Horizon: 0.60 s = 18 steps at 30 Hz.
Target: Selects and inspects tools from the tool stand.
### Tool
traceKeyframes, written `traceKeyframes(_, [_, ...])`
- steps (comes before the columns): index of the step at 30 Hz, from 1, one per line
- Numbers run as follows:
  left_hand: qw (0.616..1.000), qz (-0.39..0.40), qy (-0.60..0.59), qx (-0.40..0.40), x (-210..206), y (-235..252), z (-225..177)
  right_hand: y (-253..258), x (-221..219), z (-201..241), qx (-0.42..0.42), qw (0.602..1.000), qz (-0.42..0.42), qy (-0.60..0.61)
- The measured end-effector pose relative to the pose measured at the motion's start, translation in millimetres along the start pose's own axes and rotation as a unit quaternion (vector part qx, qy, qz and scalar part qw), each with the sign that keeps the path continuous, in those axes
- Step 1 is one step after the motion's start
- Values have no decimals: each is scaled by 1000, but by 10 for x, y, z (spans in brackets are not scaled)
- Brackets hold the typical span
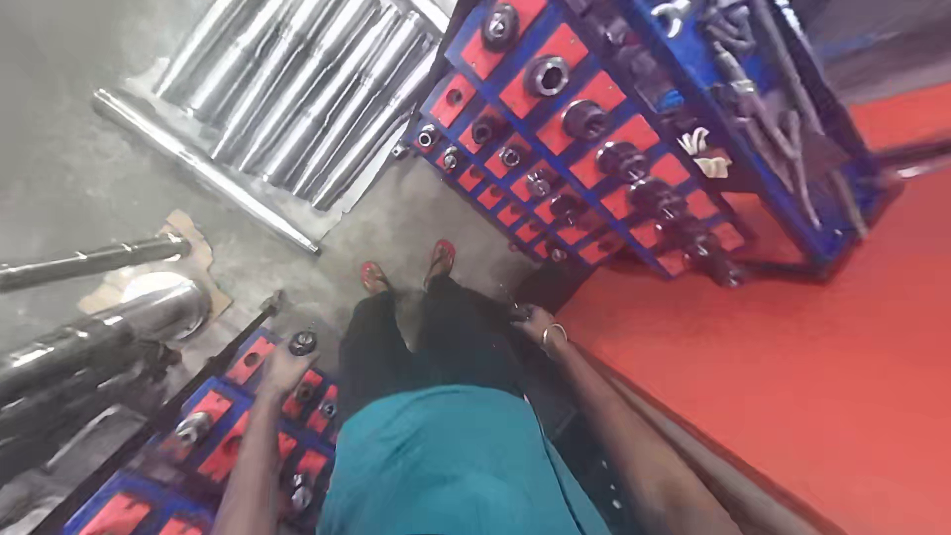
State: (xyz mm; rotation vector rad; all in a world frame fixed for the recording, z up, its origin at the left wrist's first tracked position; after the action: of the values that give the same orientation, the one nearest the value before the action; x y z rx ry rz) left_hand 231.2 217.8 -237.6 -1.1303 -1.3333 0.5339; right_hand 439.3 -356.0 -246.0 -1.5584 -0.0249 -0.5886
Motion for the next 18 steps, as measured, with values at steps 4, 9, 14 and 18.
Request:
traceKeyframes(4, [980, -31, -191, -46, -139, 545, -506, 770, -66, 671, 17, 991, 50, -125])
traceKeyframes(9, [838, 151, -509, -122, -1212, 1677, -1095, 1716, -515, 1672, 102, 992, 54, -50])
traceKeyframes(14, [755, 310, -575, -60, -2413, 2473, -1249, 2476, -1136, 2447, 154, 983, 81, 52])
traceKeyframes(18, [698, 319, -639, 49, -2854, 2817, -1274, 3001, -1497, 2864, 225, 965, 95, 95])
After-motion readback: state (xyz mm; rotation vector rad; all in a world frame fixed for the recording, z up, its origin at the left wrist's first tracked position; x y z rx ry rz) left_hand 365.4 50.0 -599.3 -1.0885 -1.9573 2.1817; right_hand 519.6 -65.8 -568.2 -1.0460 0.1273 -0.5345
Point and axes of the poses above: each hand's wrist, its own y-axis towards the middle knuckle, its own x-axis out of the back of the hand, z = x × y, the point moved 9 cm from there along y, towards the middle knuckle, and after that the axes turned 5 degrees about x, right-handed, at the moved point
